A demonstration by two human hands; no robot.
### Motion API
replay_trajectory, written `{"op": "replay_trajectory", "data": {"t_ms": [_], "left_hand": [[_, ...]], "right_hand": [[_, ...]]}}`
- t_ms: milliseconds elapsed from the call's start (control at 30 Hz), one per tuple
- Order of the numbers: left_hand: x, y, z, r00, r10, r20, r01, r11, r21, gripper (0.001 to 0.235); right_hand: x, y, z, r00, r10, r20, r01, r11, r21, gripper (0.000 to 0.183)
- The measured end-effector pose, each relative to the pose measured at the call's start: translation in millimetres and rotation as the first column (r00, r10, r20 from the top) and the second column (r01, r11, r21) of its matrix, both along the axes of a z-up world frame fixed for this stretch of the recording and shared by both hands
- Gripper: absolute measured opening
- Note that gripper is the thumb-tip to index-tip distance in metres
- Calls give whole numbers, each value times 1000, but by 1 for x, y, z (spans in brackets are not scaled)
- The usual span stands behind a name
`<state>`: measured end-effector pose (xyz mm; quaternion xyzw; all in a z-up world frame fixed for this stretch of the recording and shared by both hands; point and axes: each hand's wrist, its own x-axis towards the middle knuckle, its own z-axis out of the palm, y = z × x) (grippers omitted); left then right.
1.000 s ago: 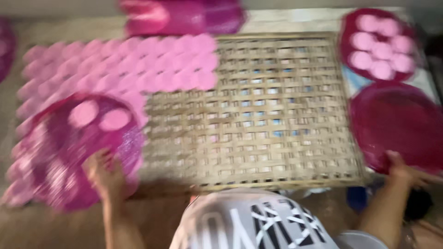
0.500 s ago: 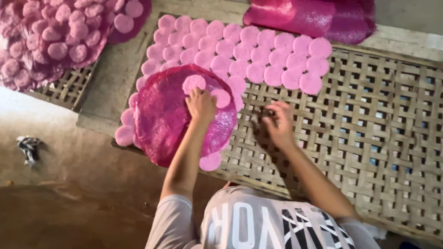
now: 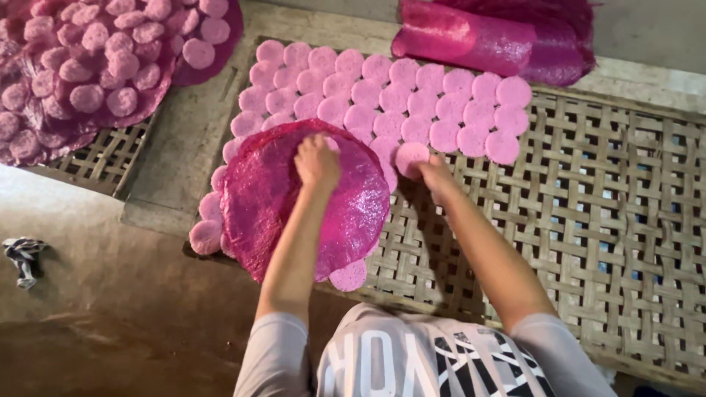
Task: The person arranges pink circular foam discs onto a woven mat, forming a dense rectangular pattern. They repeatedly pick up discs from a pile on the left and place them in rows on the mat, occasionally adjusting the position of the discs to fit the pattern.
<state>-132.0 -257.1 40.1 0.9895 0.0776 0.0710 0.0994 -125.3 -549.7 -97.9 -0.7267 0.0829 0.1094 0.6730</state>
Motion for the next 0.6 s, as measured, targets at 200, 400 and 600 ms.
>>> {"op": "replay_trajectory", "data": {"t_ms": [200,400,600], "left_hand": [[24,50,-15,957,78,-278,-91,995,-34,68],[15,40,24,965,-54,-255,-53,916,-396,39],[-51,-85,46,888,-373,-269,108,737,-667,28]], "right_hand": [[14,-1,10,927,170,333,120,709,-695,24],[-17,20,72,792,270,547,278,639,-717,45],[-49,24,37,955,9,-296,215,664,716,42]]}}
